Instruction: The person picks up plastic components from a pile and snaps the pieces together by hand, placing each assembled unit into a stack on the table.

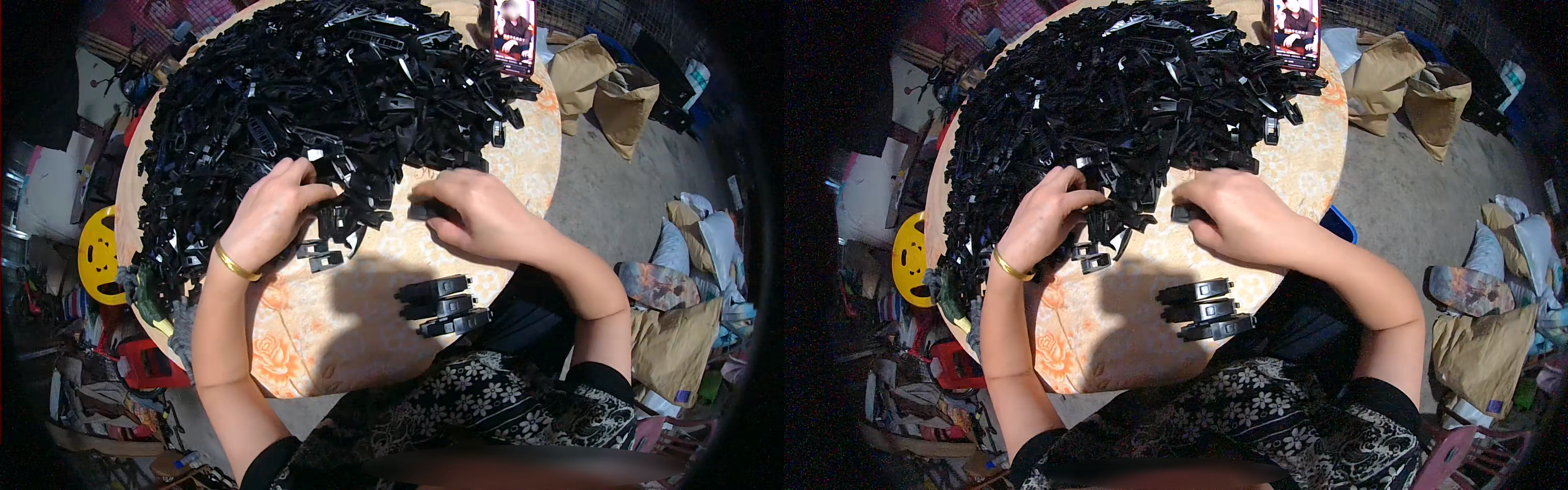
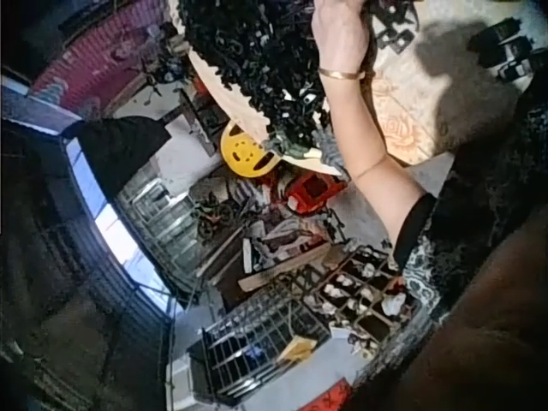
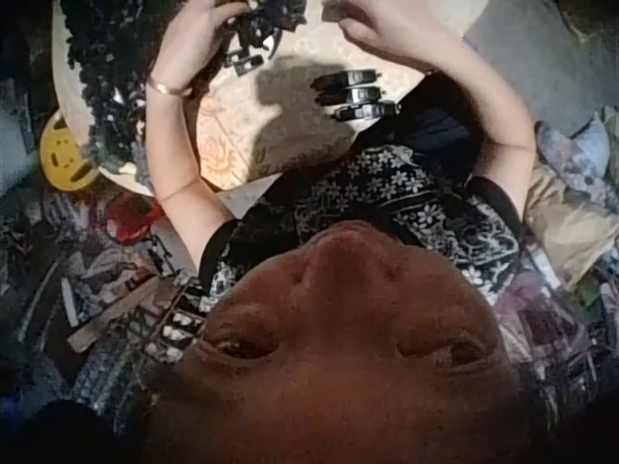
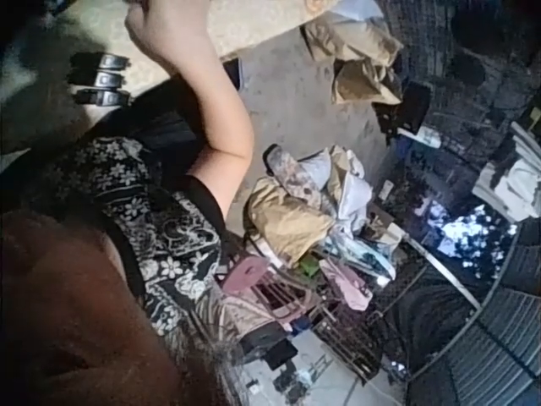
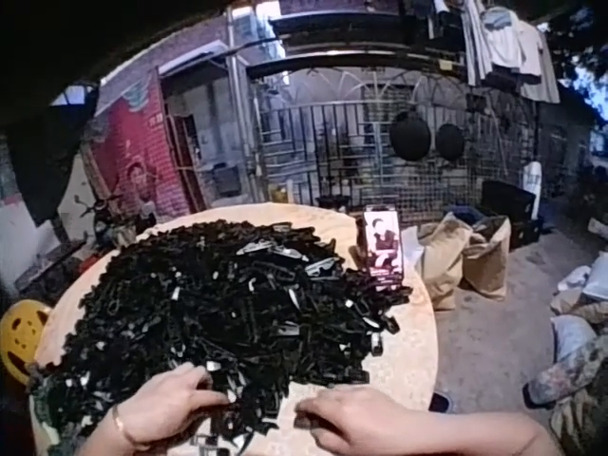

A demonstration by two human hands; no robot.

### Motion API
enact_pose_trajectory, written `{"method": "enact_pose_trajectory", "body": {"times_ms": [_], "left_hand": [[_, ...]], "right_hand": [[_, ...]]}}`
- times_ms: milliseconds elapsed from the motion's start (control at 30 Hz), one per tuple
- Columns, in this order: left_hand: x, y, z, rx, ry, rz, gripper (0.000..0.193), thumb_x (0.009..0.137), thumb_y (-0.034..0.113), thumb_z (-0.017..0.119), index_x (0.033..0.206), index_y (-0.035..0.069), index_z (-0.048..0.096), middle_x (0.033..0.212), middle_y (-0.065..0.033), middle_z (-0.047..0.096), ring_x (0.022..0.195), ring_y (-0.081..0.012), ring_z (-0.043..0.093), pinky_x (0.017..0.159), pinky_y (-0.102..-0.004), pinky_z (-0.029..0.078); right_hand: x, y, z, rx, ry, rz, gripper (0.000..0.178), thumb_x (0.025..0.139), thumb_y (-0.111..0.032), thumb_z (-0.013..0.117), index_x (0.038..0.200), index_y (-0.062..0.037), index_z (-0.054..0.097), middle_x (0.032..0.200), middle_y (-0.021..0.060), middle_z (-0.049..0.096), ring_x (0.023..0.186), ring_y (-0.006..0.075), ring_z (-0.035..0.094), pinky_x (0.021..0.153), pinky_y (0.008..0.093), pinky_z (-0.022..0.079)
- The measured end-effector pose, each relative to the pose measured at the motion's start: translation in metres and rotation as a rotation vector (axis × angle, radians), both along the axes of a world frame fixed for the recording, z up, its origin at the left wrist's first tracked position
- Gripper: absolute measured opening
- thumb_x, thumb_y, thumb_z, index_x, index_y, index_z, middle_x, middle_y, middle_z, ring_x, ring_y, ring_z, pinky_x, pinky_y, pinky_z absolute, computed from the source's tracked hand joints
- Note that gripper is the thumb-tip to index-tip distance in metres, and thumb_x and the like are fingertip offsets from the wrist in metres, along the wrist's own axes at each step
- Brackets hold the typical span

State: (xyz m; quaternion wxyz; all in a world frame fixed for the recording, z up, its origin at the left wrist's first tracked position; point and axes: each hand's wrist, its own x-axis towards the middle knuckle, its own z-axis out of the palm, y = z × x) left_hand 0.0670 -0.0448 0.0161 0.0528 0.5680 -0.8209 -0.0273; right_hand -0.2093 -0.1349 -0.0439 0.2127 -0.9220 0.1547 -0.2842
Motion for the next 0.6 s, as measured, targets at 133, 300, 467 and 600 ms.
{"method": "enact_pose_trajectory", "body": {"times_ms": [133, 300, 467, 600], "left_hand": [[0.002, 0.002, 0.007, -0.057, 0.065, -0.034, 0.031, 0.071, -0.001, 0.075, 0.100, 0.005, 0.067, 0.096, -0.0092, 0.059, 0.092, -0.0297, 0.057, 0.081, -0.0387, 0.049], [-0.024, 0.015, 0.023, -0.118, 0.093, -0.022, 0.020, 0.079, 0.010, 0.073, 0.093, 0.001, 0.063, 0.091, -0.0151, 0.063, 0.087, -0.0342, 0.060, 0.077, -0.0410, 0.050], [-0.079, 0.044, -0.016, 0.097, 0.549, -0.109, 0.019, 0.082, 0.015, 0.072, 0.096, 0.005, 0.065, 0.087, -0.0138, 0.061, 0.078, -0.0342, 0.060, 0.070, -0.0413, 0.051], [-0.092, 0.037, -0.038, -0.005, 0.249, -0.066, 0.019, 0.083, 0.015, 0.071, 0.097, 0.006, 0.064, 0.084, -0.0125, 0.059, 0.078, -0.0338, 0.060, 0.069, -0.0412, 0.050]], "right_hand": [[-0.010, 0.005, 0.020, 0.395, 0.153, 0.022, 0.022, 0.073, -0.007, 0.067, 0.094, 0.0003, 0.066, 0.089, 0.0171, 0.064, 0.084, 0.0330, 0.064, 0.073, 0.0421, 0.052], [-0.030, -0.013, 0.008, 0.153, 0.086, 0.020, 0.023, 0.072, -0.008, 0.068, 0.093, 0.0005, 0.066, 0.085, 0.0164, 0.062, 0.081, 0.0342, 0.063, 0.071, 0.0422, 0.051], [-0.029, -0.012, 0.019, 0.409, 0.153, 0.016, 0.024, 0.073, -0.010, 0.073, 0.092, 0.0024, 0.064, 0.082, 0.0114, 0.062, 0.075, 0.0223, 0.062, 0.069, 0.0333, 0.051], [-0.013, 0.004, 0.000, 0.845, -0.136, 0.152, 0.021, 0.078, -0.010, 0.076, 0.093, 0.0000, 0.065, 0.074, 0.0000, 0.059, 0.069, 0.0052, 0.055, 0.062, 0.0232, 0.047]]}}
